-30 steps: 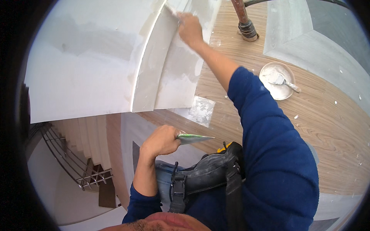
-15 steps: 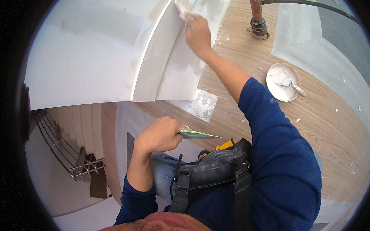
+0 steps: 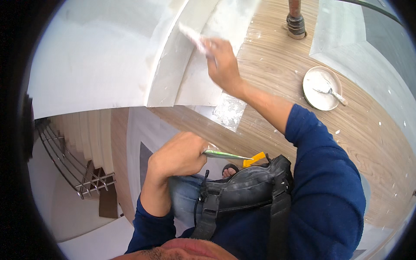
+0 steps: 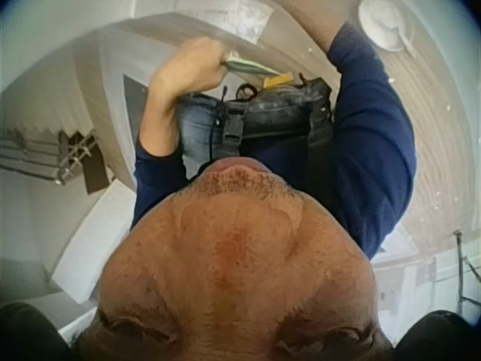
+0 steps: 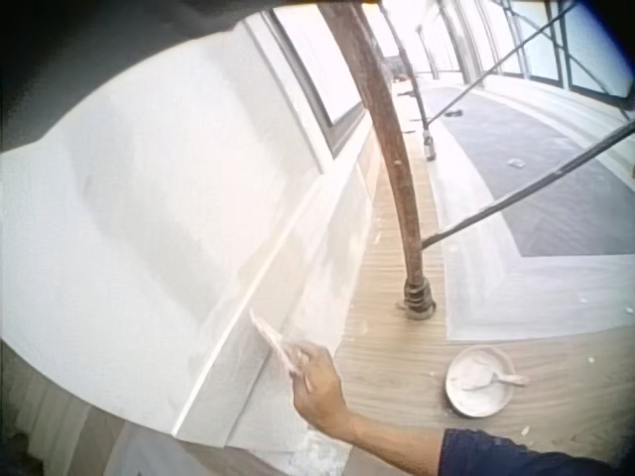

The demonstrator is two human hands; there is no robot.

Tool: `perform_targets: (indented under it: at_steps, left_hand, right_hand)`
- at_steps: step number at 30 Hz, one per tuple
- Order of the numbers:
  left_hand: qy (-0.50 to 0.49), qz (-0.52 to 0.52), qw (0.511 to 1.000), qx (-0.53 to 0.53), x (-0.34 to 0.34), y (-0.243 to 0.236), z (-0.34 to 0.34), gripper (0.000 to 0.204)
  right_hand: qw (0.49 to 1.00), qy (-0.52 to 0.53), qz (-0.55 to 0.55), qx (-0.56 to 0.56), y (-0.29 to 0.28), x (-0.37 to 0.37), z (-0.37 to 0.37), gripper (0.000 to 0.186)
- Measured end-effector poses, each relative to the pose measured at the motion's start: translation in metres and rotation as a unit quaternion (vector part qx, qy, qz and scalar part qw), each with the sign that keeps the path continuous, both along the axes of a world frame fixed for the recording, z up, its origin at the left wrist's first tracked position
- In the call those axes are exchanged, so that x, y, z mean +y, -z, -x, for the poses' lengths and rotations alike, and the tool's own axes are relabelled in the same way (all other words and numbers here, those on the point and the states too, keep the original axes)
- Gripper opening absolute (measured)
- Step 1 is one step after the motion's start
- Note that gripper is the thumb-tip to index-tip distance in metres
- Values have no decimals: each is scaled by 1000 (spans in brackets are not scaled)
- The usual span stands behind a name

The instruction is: The person applies white plaster to a curved wall section using a trowel and a hawk. They repeatedly scoop plaster from a container and smooth it onto the surface.

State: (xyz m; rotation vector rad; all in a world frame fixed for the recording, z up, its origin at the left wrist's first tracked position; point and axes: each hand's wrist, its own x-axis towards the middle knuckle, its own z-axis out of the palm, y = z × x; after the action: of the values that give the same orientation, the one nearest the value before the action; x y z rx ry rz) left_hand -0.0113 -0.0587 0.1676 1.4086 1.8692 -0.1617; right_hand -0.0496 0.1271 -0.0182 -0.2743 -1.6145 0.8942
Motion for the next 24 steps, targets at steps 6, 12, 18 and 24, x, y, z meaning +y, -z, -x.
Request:
perform_targets:
  at_steps: [6, 12, 18, 24]
  left_hand:
    - [1, 45, 999, 18, -1, 4, 0, 17]
    - [-5, 46, 999, 8, 2, 1, 5, 14]
    - [3, 52, 998, 23, 10, -5, -4, 10]
    - [-10, 22, 1000, 5, 5, 2, 0, 11]
  right_hand:
    - [1000, -5, -8, -20, -10, -25, 14, 48]
    - [999, 20, 25, -24, 59, 3, 9, 41]
    - [967, 126, 199, -101, 50, 131, 50, 40]
    - [930, 114, 308, -166, 30, 190, 81, 45]
